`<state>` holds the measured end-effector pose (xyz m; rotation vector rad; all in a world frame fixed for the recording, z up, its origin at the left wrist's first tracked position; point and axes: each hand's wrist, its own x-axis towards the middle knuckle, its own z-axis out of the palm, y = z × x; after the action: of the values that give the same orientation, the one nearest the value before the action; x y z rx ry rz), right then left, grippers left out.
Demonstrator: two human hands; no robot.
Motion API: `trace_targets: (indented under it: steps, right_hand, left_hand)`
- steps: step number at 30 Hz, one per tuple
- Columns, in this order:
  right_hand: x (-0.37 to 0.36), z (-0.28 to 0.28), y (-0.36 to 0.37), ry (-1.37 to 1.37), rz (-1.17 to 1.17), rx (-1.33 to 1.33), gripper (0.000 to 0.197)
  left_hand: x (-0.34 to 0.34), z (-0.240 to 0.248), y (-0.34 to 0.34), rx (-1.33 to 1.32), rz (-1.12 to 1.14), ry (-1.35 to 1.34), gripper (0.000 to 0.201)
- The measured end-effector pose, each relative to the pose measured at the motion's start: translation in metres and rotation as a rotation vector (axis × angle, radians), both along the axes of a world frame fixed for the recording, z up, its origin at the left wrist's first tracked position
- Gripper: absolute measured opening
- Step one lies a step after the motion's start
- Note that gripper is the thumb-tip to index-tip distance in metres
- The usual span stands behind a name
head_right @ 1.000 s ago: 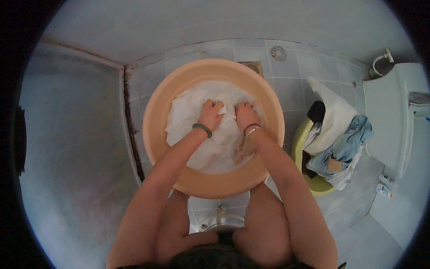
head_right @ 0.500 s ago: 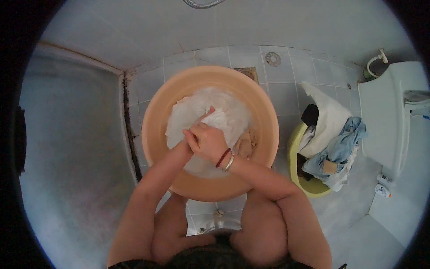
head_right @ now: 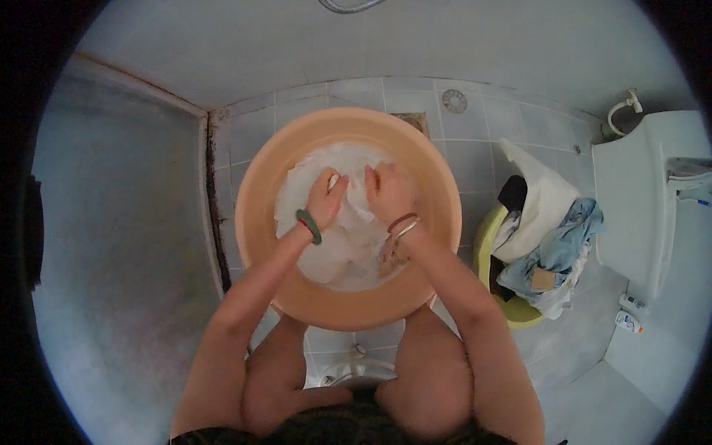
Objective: The person hand-washes laundry by wringing and scrubbing white clothes in a washbasin of soapy water, applying a bar of soap onto the fabric, and lathering it by hand.
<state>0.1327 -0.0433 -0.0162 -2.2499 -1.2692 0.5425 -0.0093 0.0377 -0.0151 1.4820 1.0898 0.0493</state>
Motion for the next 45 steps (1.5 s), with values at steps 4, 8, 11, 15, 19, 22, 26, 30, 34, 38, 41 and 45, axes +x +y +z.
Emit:
trace_targets:
  steps: [4,8,11,15,19,22,26,30,34,38,41,45]
  right_hand:
    - [-0.025,-0.016,-0.021,-0.258,0.005,-0.014,0.054]
    - [-0.043,-0.038,-0.034,-0.214,0.237,-0.546,0.072]
    - [-0.019,-0.073,-0.027,-0.149,0.257,-0.518,0.071]
    - [-0.003,-0.066,0.016,0.045,0.327,-0.406,0.071]
    - [0.006,-0.057,0.045,-0.016,0.126,-0.369,0.061]
    - [-0.01,-0.034,0.022,0.17,0.125,0.0,0.039]
    - [-0.025,0.044,-0.028,0.276,0.401,0.163,0.031]
    - [-0.036,0.042,-0.068,0.535,0.479,0.245,0.038]
    - [-0.052,0.028,-0.076,0.566,0.044,-0.002,0.058]
    - [-0.056,0.014,-0.063,-0.13,0.427,-0.47,0.095]
    - [-0.047,-0.027,-0.058,-0.146,0.573,-0.617,0.096]
    - [-0.025,-0.047,-0.03,-0.062,0.712,-0.665,0.083]
  left_hand:
    - [-0.029,-0.008,-0.007,0.848,-0.381,0.456,0.056]
    - [-0.037,-0.034,-0.019,0.833,-0.598,0.655,0.063]
    - [-0.008,-0.031,0.003,0.567,-0.695,0.723,0.066]
    - [-0.027,-0.092,0.041,0.369,-0.526,0.624,0.064]
    - [-0.039,-0.116,0.071,-0.016,-0.075,0.366,0.066]
    - [-0.049,-0.089,0.059,-0.652,0.359,-0.235,0.06]
    - [-0.057,0.006,0.022,-0.683,0.475,-0.472,0.03]
    - [-0.1,0.016,-0.025,0.112,-0.019,-0.162,0.023]
    - [-0.122,0.019,-0.069,0.599,-0.298,0.142,0.057]
    - [-0.097,0.032,-0.07,0.599,-0.591,0.645,0.108]
    - [-0.077,0.021,-0.056,0.53,-0.851,0.765,0.121]
    - [-0.073,-0.031,-0.008,0.262,-0.837,0.661,0.113]
